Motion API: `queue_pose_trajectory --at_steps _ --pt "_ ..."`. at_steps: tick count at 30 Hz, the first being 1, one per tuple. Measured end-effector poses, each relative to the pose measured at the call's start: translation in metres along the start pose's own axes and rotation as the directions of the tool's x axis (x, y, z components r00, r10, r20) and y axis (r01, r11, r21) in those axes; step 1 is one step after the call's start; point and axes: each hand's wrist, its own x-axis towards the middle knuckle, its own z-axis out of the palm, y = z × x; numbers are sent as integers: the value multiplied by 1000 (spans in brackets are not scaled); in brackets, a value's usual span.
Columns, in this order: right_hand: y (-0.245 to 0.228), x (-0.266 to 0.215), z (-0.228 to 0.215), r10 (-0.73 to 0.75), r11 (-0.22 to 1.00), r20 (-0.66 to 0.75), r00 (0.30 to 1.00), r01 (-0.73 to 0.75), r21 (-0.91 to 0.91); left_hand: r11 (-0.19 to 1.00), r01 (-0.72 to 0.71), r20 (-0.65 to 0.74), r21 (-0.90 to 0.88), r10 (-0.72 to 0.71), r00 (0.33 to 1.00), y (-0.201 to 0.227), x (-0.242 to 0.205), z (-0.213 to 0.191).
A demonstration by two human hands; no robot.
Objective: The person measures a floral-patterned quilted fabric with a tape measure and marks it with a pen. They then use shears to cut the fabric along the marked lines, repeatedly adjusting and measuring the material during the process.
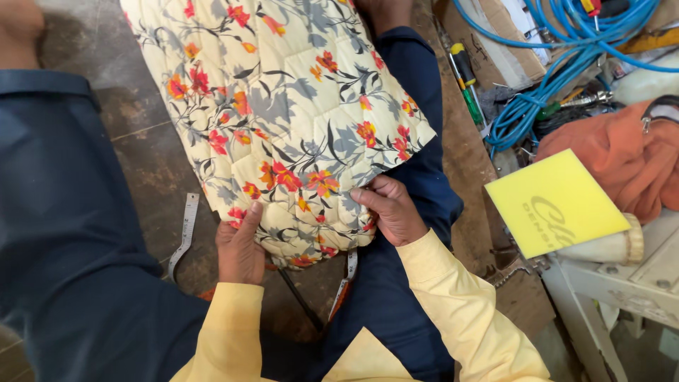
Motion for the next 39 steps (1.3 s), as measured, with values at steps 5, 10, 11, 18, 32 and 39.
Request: queue_pose_trajectory --at_steps 5,10,11,18,32,39 --pt "-1 -7 -2 -2 1000 51 999 2 -2 999 47 -33 7 -47 998 -3 -4 1" --pt "-15 6 17 -2 997 62 998 -3 82 1000 26 -21 13 -25 999 -1 0 4" --pt "-13 7 21 -42 996 39 998 39 80 999 33 -20 19 -32 999 -2 -1 2" --pt "-18 15 39 -115 992 -11 993 116 53 999 46 -15 25 -46 999 -2 0 -2" --pt "-17 28 55 -150 932 -224 963 213 292 995 88 -29 52 -86 996 -2 0 1" --pt "-12 35 49 -159 894 -332 930 278 352 995 75 -56 61 -72 996 -3 1 2"
